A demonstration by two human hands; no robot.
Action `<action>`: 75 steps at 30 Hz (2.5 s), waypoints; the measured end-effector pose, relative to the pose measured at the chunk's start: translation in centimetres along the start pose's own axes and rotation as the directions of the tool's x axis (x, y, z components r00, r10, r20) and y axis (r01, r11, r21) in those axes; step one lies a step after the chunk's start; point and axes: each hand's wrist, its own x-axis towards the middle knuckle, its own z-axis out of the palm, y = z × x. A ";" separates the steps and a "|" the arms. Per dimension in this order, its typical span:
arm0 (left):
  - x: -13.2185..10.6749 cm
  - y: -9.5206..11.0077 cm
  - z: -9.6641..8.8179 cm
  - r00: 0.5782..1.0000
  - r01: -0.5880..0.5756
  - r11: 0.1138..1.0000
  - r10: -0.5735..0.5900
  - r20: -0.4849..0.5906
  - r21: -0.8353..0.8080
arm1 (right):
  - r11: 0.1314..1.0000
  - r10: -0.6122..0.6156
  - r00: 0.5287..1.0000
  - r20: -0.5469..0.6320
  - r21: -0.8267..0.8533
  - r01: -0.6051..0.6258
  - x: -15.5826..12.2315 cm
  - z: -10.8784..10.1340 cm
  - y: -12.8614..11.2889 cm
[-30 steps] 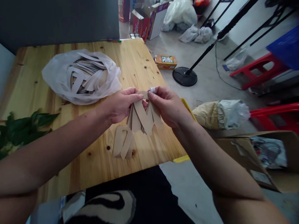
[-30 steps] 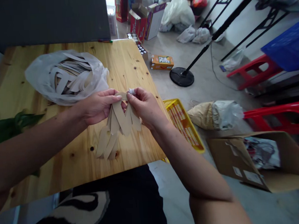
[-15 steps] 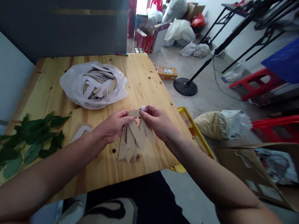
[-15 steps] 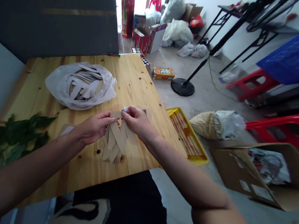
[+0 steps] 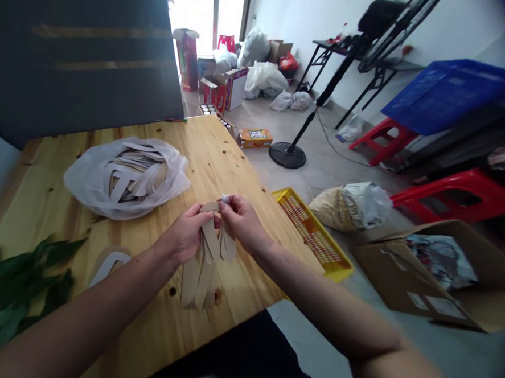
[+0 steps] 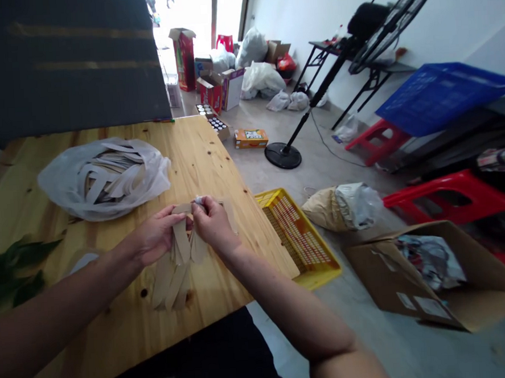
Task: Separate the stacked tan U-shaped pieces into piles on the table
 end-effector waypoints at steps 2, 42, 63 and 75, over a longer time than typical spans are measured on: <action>1.6 1.0 -0.2 1.000 0.016 0.998 -0.017 0.025 0.054 | 1.000 0.004 1.000 0.013 0.002 -0.004 1.5 -0.6 -0.3; 15.5 4.1 1.4 0.928 -0.008 -0.177 0.365 0.073 0.984 | 0.205 0.365 0.869 0.333 -0.940 0.273 7.2 -8.4 0.0; 9.7 0.0 3.3 0.926 -0.164 -0.143 0.320 0.202 0.976 | 0.983 0.155 0.867 0.474 -0.159 -0.089 0.6 -14.2 -1.1; -4.6 -2.4 3.6 0.955 -0.010 0.987 -0.039 0.294 0.161 | 0.996 0.089 0.845 0.527 -0.035 -0.083 -3.2 -11.6 -3.5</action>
